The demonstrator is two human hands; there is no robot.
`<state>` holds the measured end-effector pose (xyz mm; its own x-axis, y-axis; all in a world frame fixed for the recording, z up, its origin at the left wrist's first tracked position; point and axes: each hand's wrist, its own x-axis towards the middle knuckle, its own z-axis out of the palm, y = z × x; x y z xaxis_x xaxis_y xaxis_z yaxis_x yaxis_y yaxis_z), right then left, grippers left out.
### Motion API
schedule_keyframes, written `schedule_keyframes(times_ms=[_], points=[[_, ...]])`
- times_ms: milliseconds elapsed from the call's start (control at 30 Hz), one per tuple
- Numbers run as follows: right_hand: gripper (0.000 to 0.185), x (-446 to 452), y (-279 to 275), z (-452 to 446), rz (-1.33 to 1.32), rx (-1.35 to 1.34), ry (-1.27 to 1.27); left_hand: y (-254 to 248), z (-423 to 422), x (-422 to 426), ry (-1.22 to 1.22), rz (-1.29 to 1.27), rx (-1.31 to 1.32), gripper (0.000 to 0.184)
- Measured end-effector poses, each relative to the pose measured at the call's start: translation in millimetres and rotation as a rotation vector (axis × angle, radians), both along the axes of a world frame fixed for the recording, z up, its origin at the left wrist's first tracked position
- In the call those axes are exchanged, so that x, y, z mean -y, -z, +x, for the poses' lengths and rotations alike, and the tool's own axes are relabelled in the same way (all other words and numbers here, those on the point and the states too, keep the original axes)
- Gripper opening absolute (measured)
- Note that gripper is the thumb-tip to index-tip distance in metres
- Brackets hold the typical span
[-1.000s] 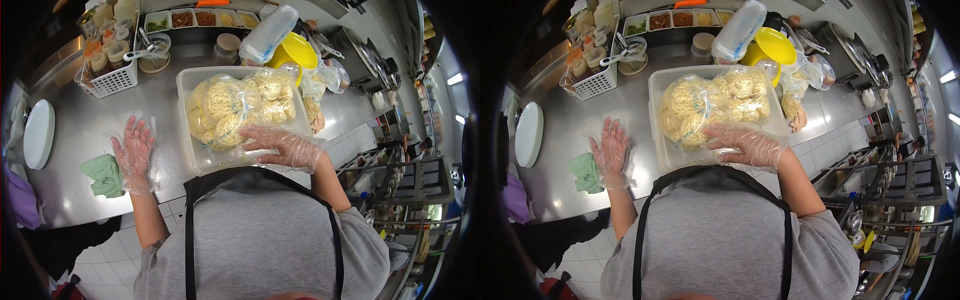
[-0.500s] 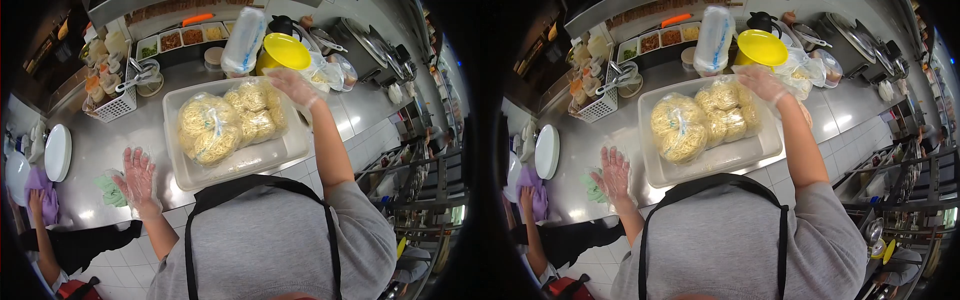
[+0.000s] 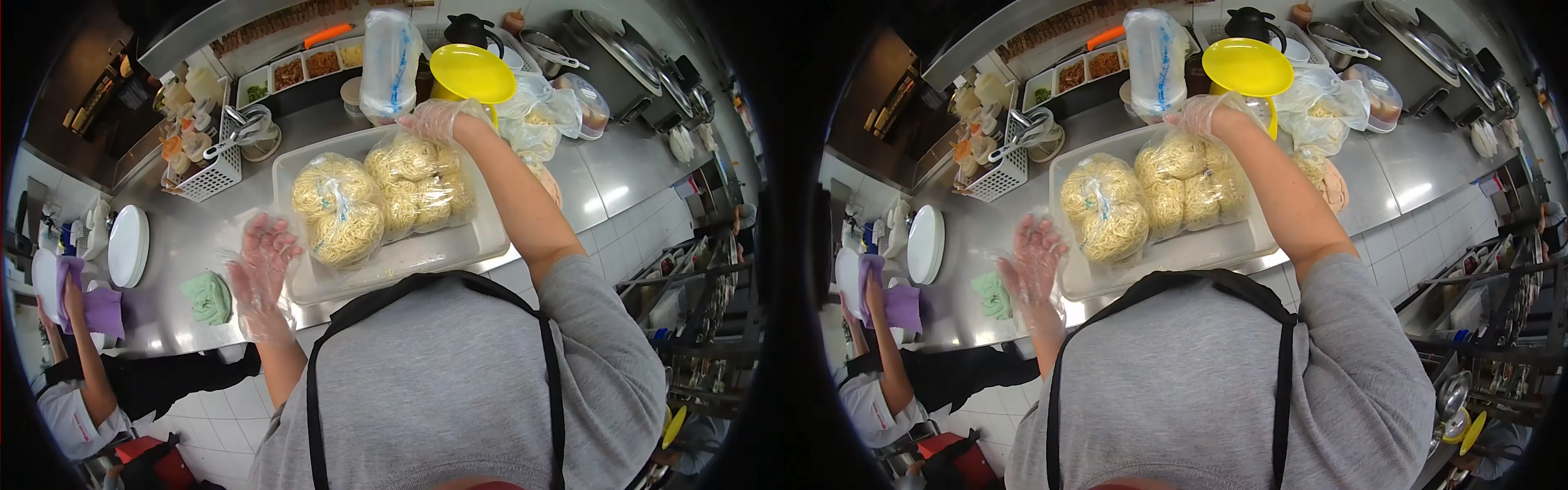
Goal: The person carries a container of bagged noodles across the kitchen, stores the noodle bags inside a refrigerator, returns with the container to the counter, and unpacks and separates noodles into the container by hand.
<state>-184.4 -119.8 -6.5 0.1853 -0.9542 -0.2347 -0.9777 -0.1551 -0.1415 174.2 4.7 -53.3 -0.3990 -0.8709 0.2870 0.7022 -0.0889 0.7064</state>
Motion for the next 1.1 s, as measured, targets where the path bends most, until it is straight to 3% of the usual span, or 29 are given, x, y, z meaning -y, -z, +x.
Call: schedule_keyframes(times_ms=[67,233,567,633,667,733,833,967,1033,1100], points=[[0.057,4.1,8.3,0.3,0.016,0.026,0.069,-5.4,-5.0,-9.0,-0.027,-0.018,0.175,0.089],[0.057,-10.2,-3.5,8.8,0.031,-0.13,0.021,-11.9,-9.2,-17.5,-0.103,-0.019,0.212,0.086],[0.063,-54.8,-35.6,-10.3,0.087,0.052,-0.081,-21.9,-14.9,-21.6,-0.143,-0.002,0.249,0.084],[0.063,-60.8,-22.8,-20.4,0.276,0.781,0.291,-22.7,-20.2,-17.6,-0.123,0.007,0.254,0.085],[0.063,-52.4,-2.5,-26.0,0.273,0.789,0.305,-23.6,-22.8,-15.2,-0.105,0.01,0.256,0.086],[0.071,-31.8,27.0,-36.8,0.228,0.254,0.02,-23.5,-26.5,-11.1,-0.081,-0.006,0.276,0.086],[0.074,-49.9,-6.1,-23.3,0.321,0.253,0.011,-18.0,-27.2,-2.8,0.001,-0.057,0.263,0.084],[0.073,-52.3,5.9,-31.0,0.342,0.304,0.011,-15.6,-24.8,-1.2,0.043,-0.04,0.226,0.08],[0.066,-65.2,1.5,-32.7,0.171,0.52,-0.1,-18.8,-27.0,-3.4,0.039,-0.026,0.222,0.08],[0.06,-79.4,-15.4,-26.3,0.035,0.547,-0.16,-21.5,-27.0,-1.4,0.029,-0.017,0.239,0.08]])
